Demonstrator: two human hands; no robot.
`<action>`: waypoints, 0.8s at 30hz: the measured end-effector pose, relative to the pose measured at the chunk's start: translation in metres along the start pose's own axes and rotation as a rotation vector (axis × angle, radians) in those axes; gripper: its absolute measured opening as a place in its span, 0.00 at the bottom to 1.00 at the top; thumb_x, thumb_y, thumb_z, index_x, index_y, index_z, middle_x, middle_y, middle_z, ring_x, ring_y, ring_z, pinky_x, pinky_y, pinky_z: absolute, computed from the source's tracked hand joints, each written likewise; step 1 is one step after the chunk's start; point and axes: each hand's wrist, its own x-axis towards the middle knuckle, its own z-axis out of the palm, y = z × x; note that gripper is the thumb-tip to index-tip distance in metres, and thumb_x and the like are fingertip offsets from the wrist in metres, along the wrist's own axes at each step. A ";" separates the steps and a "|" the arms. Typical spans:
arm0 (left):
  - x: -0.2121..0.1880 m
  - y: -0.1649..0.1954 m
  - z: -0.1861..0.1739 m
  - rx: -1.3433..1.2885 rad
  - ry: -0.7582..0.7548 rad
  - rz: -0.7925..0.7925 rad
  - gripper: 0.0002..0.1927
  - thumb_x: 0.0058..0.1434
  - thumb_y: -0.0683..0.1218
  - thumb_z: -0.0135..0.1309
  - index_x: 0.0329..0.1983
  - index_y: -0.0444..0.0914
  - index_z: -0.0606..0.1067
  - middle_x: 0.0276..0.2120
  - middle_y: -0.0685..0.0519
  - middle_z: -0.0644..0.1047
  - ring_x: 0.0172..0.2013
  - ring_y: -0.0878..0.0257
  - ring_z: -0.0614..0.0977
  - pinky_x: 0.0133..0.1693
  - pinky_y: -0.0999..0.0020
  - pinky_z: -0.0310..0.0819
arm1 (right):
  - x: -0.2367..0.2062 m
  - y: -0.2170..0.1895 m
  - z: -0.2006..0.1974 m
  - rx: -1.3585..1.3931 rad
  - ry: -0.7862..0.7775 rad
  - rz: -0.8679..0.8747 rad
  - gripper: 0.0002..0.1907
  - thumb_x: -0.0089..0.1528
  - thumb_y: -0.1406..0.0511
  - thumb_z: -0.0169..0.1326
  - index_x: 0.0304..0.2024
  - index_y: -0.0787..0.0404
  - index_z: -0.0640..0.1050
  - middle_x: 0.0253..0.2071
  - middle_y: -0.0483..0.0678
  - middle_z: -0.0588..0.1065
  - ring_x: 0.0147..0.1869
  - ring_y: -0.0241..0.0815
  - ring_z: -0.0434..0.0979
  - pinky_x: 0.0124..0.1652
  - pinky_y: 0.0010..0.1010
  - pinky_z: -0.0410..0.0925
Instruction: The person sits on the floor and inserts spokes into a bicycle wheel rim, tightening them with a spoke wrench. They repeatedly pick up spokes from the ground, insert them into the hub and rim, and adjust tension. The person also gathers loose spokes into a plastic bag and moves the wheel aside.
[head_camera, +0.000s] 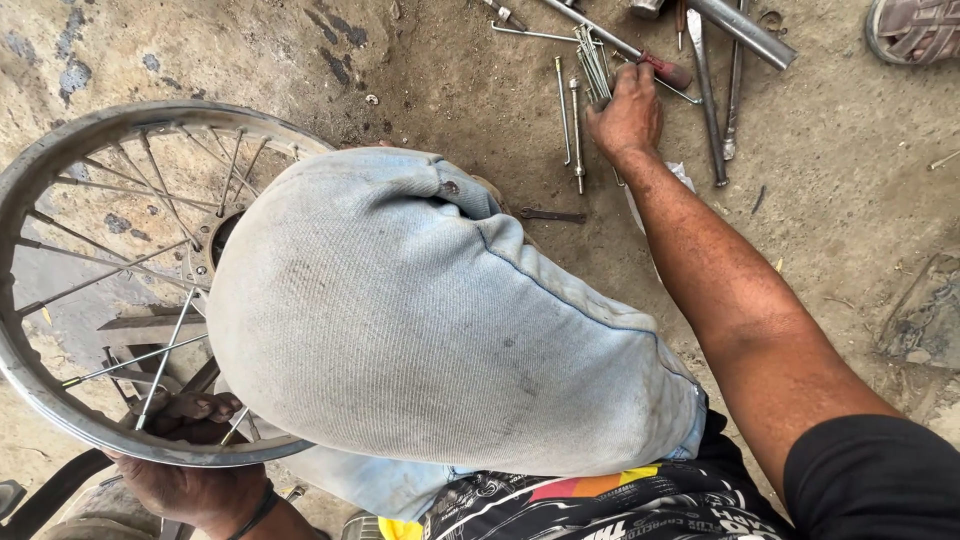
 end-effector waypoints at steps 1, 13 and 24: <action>-0.001 -0.001 -0.002 0.000 -0.009 0.007 0.23 0.81 0.57 0.41 0.54 0.32 0.70 0.36 0.44 0.78 0.33 0.57 0.82 0.37 0.63 0.81 | 0.000 0.001 -0.002 0.010 0.029 -0.012 0.32 0.57 0.62 0.70 0.59 0.66 0.70 0.62 0.62 0.65 0.60 0.54 0.72 0.57 0.48 0.70; -0.001 0.001 0.004 0.017 -0.032 0.032 0.25 0.81 0.58 0.38 0.52 0.30 0.71 0.34 0.45 0.77 0.30 0.59 0.81 0.36 0.65 0.81 | -0.044 0.012 0.013 0.197 -0.041 -0.240 0.11 0.61 0.71 0.63 0.42 0.60 0.75 0.40 0.48 0.77 0.42 0.40 0.80 0.45 0.36 0.77; 0.004 0.002 0.006 0.067 0.038 0.036 0.25 0.82 0.58 0.43 0.50 0.29 0.71 0.32 0.45 0.76 0.28 0.59 0.81 0.32 0.66 0.80 | -0.051 0.034 0.021 0.278 0.129 -0.131 0.09 0.66 0.72 0.60 0.46 0.61 0.75 0.37 0.46 0.76 0.39 0.36 0.80 0.40 0.30 0.78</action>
